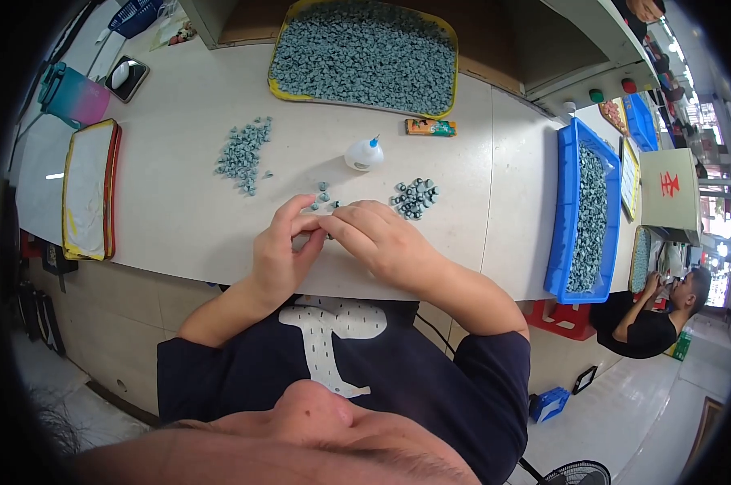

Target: Assembling small plastic components using glue at a factory workbench.

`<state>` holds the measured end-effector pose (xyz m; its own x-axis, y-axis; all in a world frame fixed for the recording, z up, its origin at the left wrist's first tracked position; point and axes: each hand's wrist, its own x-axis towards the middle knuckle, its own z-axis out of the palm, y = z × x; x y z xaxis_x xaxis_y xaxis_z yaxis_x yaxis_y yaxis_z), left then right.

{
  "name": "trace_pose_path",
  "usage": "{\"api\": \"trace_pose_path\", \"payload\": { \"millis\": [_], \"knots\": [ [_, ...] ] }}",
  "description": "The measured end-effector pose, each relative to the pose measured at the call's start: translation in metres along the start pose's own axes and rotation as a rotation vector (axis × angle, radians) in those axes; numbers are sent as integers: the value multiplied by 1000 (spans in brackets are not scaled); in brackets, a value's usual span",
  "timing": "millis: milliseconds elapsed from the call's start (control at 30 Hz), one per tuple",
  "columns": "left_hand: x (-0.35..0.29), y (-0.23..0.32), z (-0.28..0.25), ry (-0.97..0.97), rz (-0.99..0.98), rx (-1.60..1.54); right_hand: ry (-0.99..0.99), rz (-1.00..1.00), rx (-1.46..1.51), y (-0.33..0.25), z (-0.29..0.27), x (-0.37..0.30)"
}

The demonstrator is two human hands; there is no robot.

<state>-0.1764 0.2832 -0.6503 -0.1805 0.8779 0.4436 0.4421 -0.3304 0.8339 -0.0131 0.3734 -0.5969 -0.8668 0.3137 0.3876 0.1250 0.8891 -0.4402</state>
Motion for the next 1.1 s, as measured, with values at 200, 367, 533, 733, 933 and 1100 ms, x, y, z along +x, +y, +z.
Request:
{"api": "trace_pose_path", "payload": {
  "millis": [200,367,533,733,933,1100],
  "knots": [
    [-4,0,-9,1,1,-12,35,-24,5,-2,11,1],
    [-7,2,-13,18,11,-20,110,-61,8,-3,22,-1],
    [-8,4,-16,24,-5,-13,71,-112,-51,-10,14,5],
    [-11,7,-22,21,-14,-19,87,-129,-135,-21,20,6],
    [-18,8,-24,77,80,-9,147,-210,-150,-27,23,6],
    [-17,15,-22,147,184,92,229,-86,-16,-23,27,-1]
  ]
}}
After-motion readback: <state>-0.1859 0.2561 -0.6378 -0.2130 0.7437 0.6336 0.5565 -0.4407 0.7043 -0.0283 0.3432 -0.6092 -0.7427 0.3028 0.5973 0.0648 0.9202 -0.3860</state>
